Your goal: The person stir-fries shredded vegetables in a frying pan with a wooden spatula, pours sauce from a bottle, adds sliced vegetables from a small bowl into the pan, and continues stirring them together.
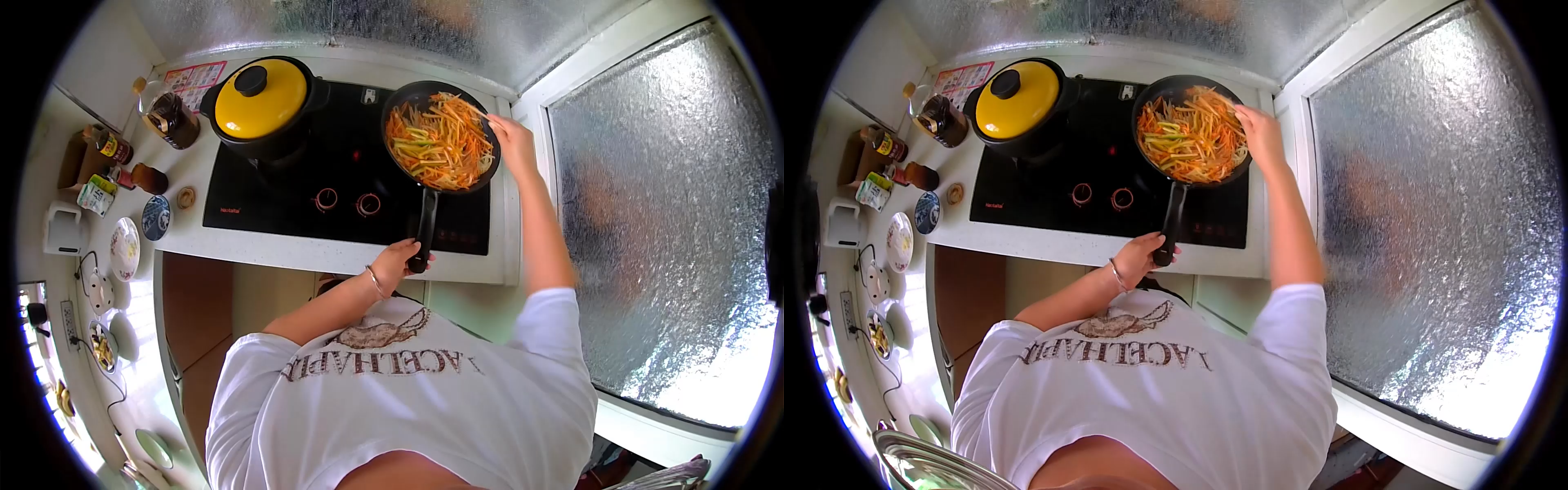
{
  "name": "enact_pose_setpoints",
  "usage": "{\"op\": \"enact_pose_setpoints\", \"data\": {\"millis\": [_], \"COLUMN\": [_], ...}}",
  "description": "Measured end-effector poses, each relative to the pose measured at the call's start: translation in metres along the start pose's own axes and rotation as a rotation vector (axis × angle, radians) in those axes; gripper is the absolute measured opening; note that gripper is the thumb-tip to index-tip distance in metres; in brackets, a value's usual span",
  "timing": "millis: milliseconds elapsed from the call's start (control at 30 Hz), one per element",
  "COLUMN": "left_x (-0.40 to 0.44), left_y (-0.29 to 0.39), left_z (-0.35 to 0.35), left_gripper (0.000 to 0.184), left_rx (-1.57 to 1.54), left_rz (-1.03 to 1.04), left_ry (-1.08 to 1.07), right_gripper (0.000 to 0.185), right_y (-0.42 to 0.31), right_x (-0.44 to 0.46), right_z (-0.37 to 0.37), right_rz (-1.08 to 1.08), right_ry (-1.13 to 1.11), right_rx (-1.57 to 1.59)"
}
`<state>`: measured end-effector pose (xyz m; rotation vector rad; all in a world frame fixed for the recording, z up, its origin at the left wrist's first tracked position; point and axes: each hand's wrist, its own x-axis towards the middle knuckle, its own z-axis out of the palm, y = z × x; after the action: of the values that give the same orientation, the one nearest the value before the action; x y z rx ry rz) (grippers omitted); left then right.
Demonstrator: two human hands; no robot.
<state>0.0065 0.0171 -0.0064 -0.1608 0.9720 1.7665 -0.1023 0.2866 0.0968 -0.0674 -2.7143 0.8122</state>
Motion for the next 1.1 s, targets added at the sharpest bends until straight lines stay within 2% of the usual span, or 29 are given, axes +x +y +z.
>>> {"op": "enact_pose_setpoints", "data": {"millis": [67,167,333,367,433,500,600,667,800,933,1100], "left_x": [0.004,0.003,0.002,0.002,0.001,0.0,0.001,0.001,0.0,0.0,0.001], "left_y": [-0.002,-0.001,0.001,0.003,0.003,0.002,0.001,0.003,0.003,0.003,0.005], "left_z": [-0.004,-0.004,-0.003,-0.002,-0.001,-0.001,-0.001,-0.003,-0.001,-0.001,0.002], "left_gripper": [0.026,0.026,0.025,0.025,0.025,0.025,0.025,0.026,0.026,0.024,0.024], "left_rx": [0.001,-0.008,-0.013,-0.008,0.0,0.012,0.031,0.016,0.016,0.001,0.005], "left_rz": [0.023,0.013,0.014,0.012,0.014,0.009,0.013,0.001,-0.011,0.004,-0.008], "left_ry": [-0.041,-0.022,-0.048,-0.052,-0.037,-0.021,-0.032,-0.042,-0.009,-0.038,-0.03], "right_gripper": [0.022,0.022,0.021,0.021,0.02,0.02,0.019,0.019,0.02,0.023,0.02], "right_y": [0.021,0.016,-0.047,-0.06,-0.064,-0.048,-0.026,-0.02,-0.02,-0.02,-0.05], "right_x": [-0.002,-0.016,-0.048,-0.053,-0.055,-0.064,-0.054,-0.049,-0.044,-0.05,-0.082], "right_z": [0.025,0.045,-0.027,-0.046,-0.048,-0.022,0.015,0.015,0.016,0.041,-0.016], "right_rz": [-0.05,-0.137,-0.084,-0.02,0.042,-0.192,-0.167,-0.093,-0.072,-0.188,-0.177], "right_ry": [0.082,0.014,-0.176,-0.219,-0.262,-0.296,-0.118,0.036,0.174,-0.01,-0.182], "right_rx": [0.036,0.002,-0.006,0.019,0.046,-0.026,-0.055,-0.028,0.002,-0.069,-0.08]}}
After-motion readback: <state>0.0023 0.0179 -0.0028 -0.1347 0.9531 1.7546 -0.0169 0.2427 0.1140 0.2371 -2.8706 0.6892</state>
